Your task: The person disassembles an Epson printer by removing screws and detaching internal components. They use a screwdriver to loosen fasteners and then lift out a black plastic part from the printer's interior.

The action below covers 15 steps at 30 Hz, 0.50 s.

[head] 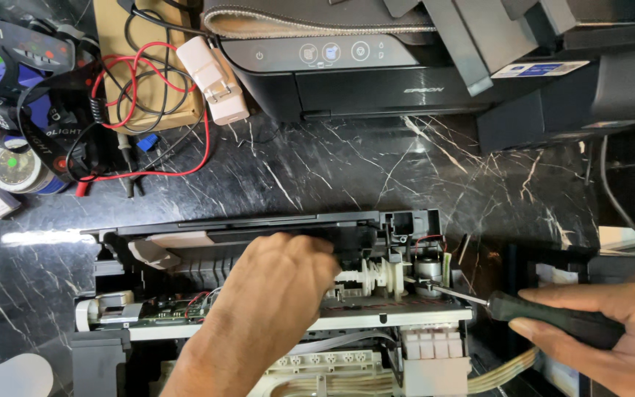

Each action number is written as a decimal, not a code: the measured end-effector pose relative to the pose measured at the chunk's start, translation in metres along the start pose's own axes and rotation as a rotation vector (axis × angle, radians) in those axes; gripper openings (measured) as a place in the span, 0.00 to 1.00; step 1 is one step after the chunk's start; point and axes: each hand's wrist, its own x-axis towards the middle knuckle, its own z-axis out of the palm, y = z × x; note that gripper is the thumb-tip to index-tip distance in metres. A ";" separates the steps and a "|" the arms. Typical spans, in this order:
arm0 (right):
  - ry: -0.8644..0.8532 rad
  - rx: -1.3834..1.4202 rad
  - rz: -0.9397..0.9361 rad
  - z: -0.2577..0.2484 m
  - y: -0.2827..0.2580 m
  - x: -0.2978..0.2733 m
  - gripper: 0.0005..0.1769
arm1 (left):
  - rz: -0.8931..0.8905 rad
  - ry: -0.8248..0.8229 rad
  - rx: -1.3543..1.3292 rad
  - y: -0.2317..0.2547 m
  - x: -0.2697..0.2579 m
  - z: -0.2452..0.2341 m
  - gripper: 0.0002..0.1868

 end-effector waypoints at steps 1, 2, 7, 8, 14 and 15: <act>-0.006 0.047 0.002 0.000 -0.001 -0.001 0.22 | -0.001 0.016 -0.047 -0.001 0.000 -0.001 0.13; -0.012 0.095 0.003 0.000 -0.001 -0.002 0.23 | -0.001 0.032 -0.093 -0.002 -0.001 -0.002 0.13; -0.068 0.122 -0.002 -0.008 -0.009 0.000 0.24 | -0.001 0.011 -0.112 -0.011 -0.004 0.000 0.11; -0.121 0.129 -0.021 -0.011 -0.011 0.002 0.27 | -0.018 -0.032 -0.123 -0.014 -0.004 -0.003 0.12; -0.157 -0.099 0.051 -0.020 -0.016 -0.013 0.27 | -0.014 -0.104 -0.097 -0.011 -0.001 -0.009 0.07; -0.156 -0.103 0.049 -0.003 0.007 -0.015 0.27 | -0.018 -0.102 -0.099 -0.012 0.000 -0.012 0.07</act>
